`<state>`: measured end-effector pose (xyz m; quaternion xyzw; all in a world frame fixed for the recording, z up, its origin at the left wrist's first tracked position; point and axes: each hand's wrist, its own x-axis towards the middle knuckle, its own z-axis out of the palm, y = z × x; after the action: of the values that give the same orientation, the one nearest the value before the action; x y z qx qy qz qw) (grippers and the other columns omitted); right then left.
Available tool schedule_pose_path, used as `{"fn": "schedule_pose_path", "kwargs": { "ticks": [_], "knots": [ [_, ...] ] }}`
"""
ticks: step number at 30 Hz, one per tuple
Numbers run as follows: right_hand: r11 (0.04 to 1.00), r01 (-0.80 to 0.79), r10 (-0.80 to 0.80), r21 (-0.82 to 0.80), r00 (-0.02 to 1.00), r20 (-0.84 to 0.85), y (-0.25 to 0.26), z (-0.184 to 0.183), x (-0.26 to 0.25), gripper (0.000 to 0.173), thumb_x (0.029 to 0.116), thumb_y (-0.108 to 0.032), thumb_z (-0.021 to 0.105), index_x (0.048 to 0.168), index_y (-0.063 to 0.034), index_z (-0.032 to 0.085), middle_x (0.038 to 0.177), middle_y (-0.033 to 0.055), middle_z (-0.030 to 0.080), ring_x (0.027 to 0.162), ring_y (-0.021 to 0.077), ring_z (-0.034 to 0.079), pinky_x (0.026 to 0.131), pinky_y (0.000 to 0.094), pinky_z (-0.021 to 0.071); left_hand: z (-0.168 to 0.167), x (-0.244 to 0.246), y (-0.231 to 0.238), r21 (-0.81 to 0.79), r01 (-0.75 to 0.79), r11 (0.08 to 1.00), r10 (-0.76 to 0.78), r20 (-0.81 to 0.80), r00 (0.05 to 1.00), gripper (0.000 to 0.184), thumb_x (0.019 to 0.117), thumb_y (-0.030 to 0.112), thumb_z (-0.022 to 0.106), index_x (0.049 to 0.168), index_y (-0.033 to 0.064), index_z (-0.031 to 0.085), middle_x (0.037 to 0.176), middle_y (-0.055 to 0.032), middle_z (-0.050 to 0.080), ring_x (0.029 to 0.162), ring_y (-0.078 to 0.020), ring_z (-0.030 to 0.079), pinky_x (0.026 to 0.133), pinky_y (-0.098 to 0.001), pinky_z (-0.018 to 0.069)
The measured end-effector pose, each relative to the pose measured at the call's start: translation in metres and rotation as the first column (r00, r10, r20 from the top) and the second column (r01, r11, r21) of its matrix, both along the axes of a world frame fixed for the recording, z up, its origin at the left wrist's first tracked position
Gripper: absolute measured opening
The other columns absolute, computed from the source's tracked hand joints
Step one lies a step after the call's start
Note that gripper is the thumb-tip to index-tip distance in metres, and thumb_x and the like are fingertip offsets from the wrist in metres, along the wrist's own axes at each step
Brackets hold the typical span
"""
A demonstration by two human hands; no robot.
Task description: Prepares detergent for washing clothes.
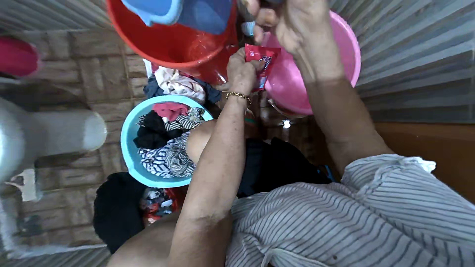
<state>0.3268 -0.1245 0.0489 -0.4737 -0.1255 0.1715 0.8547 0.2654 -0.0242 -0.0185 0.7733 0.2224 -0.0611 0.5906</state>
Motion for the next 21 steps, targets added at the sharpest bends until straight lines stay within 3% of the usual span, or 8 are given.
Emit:
{"fn": "schedule_pose_path", "kwargs": {
  "ticks": [5,7,10,13,15,17,19,21],
  "knots": [
    [0.914,-0.190,0.184,-0.358,0.982,-0.051,0.029,-0.020,0.040,0.025,0.1059,0.002,0.040,0.088,0.0039,0.058,0.073,0.0101,0.065,0.056,0.0138,0.063,0.050,0.0259,0.0543,-0.001,-0.004,0.004,-0.050,-0.039,0.998,0.040,0.024,0.999,0.026,0.0903,-0.001,0.066,0.116,-0.0007,0.066,0.104,-0.0113,0.069,0.093,-0.0140,0.066,0.086,-0.0349,0.0537],
    [0.841,-0.096,0.139,-0.533,0.989,0.041,0.018,-0.020,0.045,0.022,0.1057,-0.002,0.044,0.098,0.0060,0.063,0.086,0.0099,0.069,0.066,0.0121,0.064,0.057,0.0251,0.0528,0.002,-0.006,0.006,-0.092,-0.070,0.993,0.073,0.036,0.997,0.025,0.0916,-0.001,0.065,0.117,-0.0016,0.065,0.104,-0.0116,0.069,0.092,-0.0136,0.066,0.085,-0.0332,0.0547],
    [0.769,0.092,0.057,-0.633,0.976,0.211,-0.012,-0.027,0.034,0.018,0.1046,-0.013,0.052,0.107,0.0004,0.064,0.096,0.0057,0.069,0.075,0.0087,0.065,0.063,0.0233,0.0537,0.006,-0.008,0.008,-0.108,-0.074,0.991,0.080,0.047,0.996,0.025,0.0945,0.001,0.064,0.120,-0.0019,0.065,0.108,-0.0130,0.068,0.095,-0.0144,0.066,0.088,-0.0336,0.0540],
    [0.666,0.166,0.260,-0.728,0.862,0.434,-0.044,-0.043,0.012,0.036,0.0983,-0.015,0.058,0.129,0.0024,0.064,0.126,0.0152,0.065,0.105,0.0161,0.064,0.087,0.0308,0.0542,0.004,-0.006,0.010,-0.081,-0.018,0.997,0.025,0.094,0.995,0.028,0.0954,0.004,0.066,0.122,-0.0024,0.065,0.112,-0.0154,0.069,0.101,-0.0160,0.067,0.093,-0.0354,0.0533],
    [0.563,0.197,0.404,-0.803,0.782,0.475,-0.052,-0.052,0.006,0.036,0.0929,-0.013,0.067,0.125,0.0020,0.068,0.132,0.0229,0.061,0.119,0.0298,0.060,0.096,0.0406,0.0518,0.003,-0.005,0.008,-0.004,0.050,0.999,-0.049,0.128,0.991,0.029,0.0952,0.005,0.068,0.123,-0.0037,0.065,0.115,-0.0177,0.069,0.105,-0.0193,0.067,0.097,-0.0375,0.0529],
    [0.480,0.232,0.477,-0.846,0.740,0.474,-0.053,-0.058,0.008,0.026,0.0907,-0.012,0.071,0.112,0.0024,0.075,0.126,0.0288,0.063,0.122,0.0439,0.056,0.102,0.0556,0.0437,0.007,-0.006,0.005,0.135,0.122,0.983,-0.141,0.144,0.979,0.026,0.0952,0.005,0.068,0.119,-0.0059,0.067,0.117,-0.0204,0.067,0.110,-0.0237,0.065,0.100,-0.0396,0.0493],
    [0.455,0.230,0.528,-0.860,0.708,0.469,-0.059,-0.061,0.014,0.023,0.0926,-0.014,0.070,0.108,0.0021,0.077,0.118,0.0281,0.066,0.118,0.0444,0.056,0.102,0.0572,0.0416,0.009,-0.008,0.004,0.224,0.144,0.964,-0.184,0.172,0.968,0.021,0.0952,0.005,0.068,0.113,-0.0066,0.070,0.117,-0.0212,0.067,0.112,-0.0258,0.063,0.102,-0.0402,0.0465],
    [0.490,0.158,0.562,-0.857,0.694,0.450,-0.066,-0.065,0.018,0.023,0.0932,-0.013,0.068,0.107,0.0045,0.075,0.112,0.0242,0.067,0.108,0.0330,0.061,0.096,0.0456,0.0469,0.007,-0.008,0.004,0.260,0.149,0.954,-0.208,0.218,0.953,0.016,0.0942,0.005,0.069,0.105,-0.0064,0.072,0.112,-0.0204,0.068,0.108,-0.0245,0.064,0.099,-0.0388,0.0462]
  ]
}}
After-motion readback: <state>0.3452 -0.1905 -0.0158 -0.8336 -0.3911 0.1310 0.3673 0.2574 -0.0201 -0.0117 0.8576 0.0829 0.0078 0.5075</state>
